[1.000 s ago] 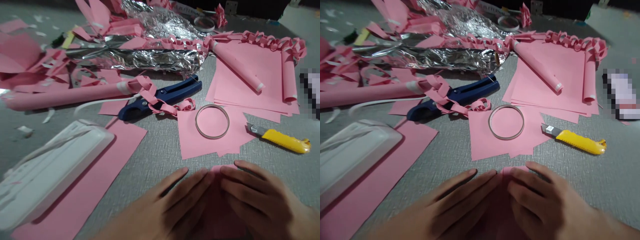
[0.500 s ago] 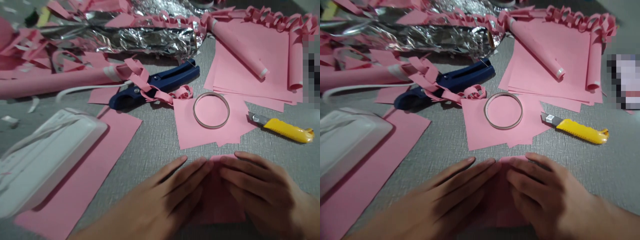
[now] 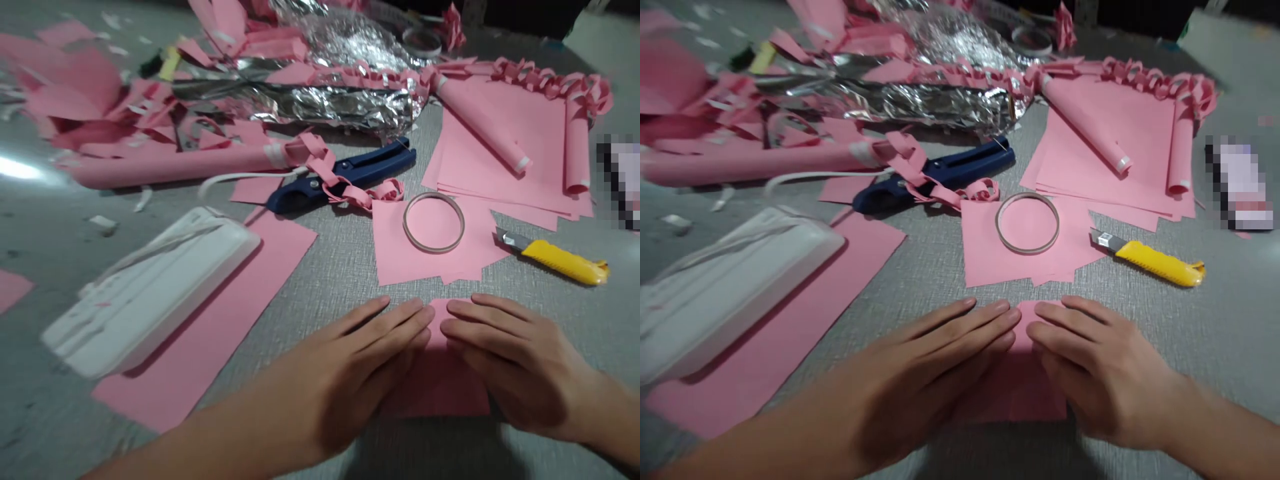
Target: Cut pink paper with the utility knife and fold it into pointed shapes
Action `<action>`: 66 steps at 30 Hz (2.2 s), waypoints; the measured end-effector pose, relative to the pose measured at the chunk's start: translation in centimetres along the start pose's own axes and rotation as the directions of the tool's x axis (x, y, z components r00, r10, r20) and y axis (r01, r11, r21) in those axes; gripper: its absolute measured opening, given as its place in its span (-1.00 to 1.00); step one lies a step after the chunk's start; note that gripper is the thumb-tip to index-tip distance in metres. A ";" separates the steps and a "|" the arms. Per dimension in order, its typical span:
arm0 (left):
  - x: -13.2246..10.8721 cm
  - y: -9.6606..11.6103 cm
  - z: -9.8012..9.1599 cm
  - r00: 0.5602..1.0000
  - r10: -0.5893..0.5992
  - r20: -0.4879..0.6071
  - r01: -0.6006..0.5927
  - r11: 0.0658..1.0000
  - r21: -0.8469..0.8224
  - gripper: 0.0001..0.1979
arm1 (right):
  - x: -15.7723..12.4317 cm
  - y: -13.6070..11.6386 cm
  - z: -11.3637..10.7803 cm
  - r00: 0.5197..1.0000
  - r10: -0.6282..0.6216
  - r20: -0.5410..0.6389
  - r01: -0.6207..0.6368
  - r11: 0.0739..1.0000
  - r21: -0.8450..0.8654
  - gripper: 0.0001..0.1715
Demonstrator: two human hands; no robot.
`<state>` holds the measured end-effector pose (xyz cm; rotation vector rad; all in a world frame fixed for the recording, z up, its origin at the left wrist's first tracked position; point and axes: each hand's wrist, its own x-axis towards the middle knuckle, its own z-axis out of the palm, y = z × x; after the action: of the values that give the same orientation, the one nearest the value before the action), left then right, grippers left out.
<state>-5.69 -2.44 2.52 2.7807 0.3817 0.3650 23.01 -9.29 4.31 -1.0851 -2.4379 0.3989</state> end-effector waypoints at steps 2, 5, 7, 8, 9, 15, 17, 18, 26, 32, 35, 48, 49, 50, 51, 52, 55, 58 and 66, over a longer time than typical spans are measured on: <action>-0.1 -0.1 0.4 1.000 -0.001 -0.001 0.001 1.000 0.028 -0.47 | -0.2 0.0 0.2 1.000 -0.020 0.001 0.020 0.999 -0.030 -0.58; 0.1 -0.3 0.7 0.998 0.054 -0.035 -0.050 0.994 0.092 -0.52 | -0.3 0.1 0.3 0.999 -0.051 -0.013 0.050 0.997 -0.064 -0.58; 0.4 -0.3 0.6 0.995 0.073 -0.062 -0.064 0.989 0.135 -0.58 | -0.3 0.1 0.5 0.998 -0.062 -0.025 0.059 0.995 -0.080 -0.60; 0.5 -0.3 0.5 0.995 0.072 -0.070 -0.061 0.987 0.146 -0.60 | -0.4 0.1 0.5 0.998 -0.061 -0.031 0.058 0.995 -0.082 -0.60; 0.7 -0.2 0.3 0.995 0.065 -0.079 -0.053 0.988 0.147 -0.60 | -0.4 0.2 0.6 0.998 -0.060 -0.036 0.057 0.995 -0.081 -0.61; 0.9 0.0 -0.2 0.996 0.054 -0.068 -0.047 0.994 0.102 -0.62 | -0.4 0.3 0.9 0.997 -0.058 -0.049 0.054 0.996 -0.077 -0.63; 0.9 -0.1 -0.2 0.997 0.054 -0.062 -0.047 0.993 0.107 -0.62 | -0.4 0.3 0.9 0.997 -0.062 -0.055 0.058 0.996 -0.074 -0.63; 0.9 -0.1 -0.1 0.997 0.053 -0.057 -0.046 0.993 0.108 -0.62 | -0.4 0.3 0.9 0.996 -0.063 -0.059 0.058 0.996 -0.072 -0.62; 0.9 0.1 -0.1 0.998 0.054 -0.036 -0.048 0.988 0.145 -0.57 | -0.3 0.2 0.7 0.997 -0.055 -0.062 0.051 0.997 -0.058 -0.64; 0.8 0.2 -0.1 0.998 0.051 -0.040 -0.045 0.990 0.135 -0.59 | -0.3 0.2 0.8 0.997 -0.054 -0.052 0.051 0.997 -0.058 -0.64; 0.7 0.3 -0.1 0.999 0.040 -0.031 -0.035 0.991 0.126 -0.59 | -0.3 0.2 0.7 0.997 -0.052 -0.050 0.050 0.997 -0.055 -0.64; 0.4 0.9 0.6 0.999 0.019 -0.042 -0.012 0.985 0.172 -0.43 | -0.1 0.0 0.6 0.999 -0.045 -0.002 0.045 0.996 -0.080 -0.62; 0.3 1.0 0.7 0.999 0.020 -0.042 -0.012 0.983 0.182 -0.42 | -0.1 0.0 0.6 0.999 -0.035 0.007 0.035 0.996 -0.083 -0.63; 0.3 1.0 0.8 0.999 0.022 -0.040 -0.014 0.981 0.193 -0.41 | 0.0 0.0 0.7 1.000 -0.022 0.019 0.024 0.996 -0.090 -0.64; 0.3 1.1 0.8 0.999 0.028 -0.037 -0.020 0.979 0.204 -0.40 | 0.1 0.0 0.8 0.999 -0.008 0.034 0.011 0.995 -0.099 -0.64; 0.3 1.1 0.9 0.999 0.032 -0.039 -0.023 0.977 0.213 -0.39 | 0.1 0.0 0.8 0.999 0.005 0.049 0.001 0.994 -0.109 -0.64; 0.2 1.2 1.0 0.999 0.027 -0.042 -0.017 0.973 0.229 -0.38 | 0.2 0.0 1.1 0.996 0.033 0.078 -0.023 0.992 -0.127 -0.63; -0.1 1.6 1.2 0.999 0.016 -0.050 -0.002 0.963 0.269 -0.40 | 0.3 0.0 1.1 0.996 0.045 0.076 -0.036 0.993 -0.111 -0.65; -1.2 4.0 1.6 0.989 -0.066 -0.132 0.100 0.956 0.275 -0.48 | 0.3 -0.1 1.0 0.995 0.074 0.070 -0.068 0.995 -0.075 -0.64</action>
<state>-5.52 -6.84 2.15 3.0134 0.6225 0.4963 22.30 -9.20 3.54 -1.2109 -2.5005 0.3811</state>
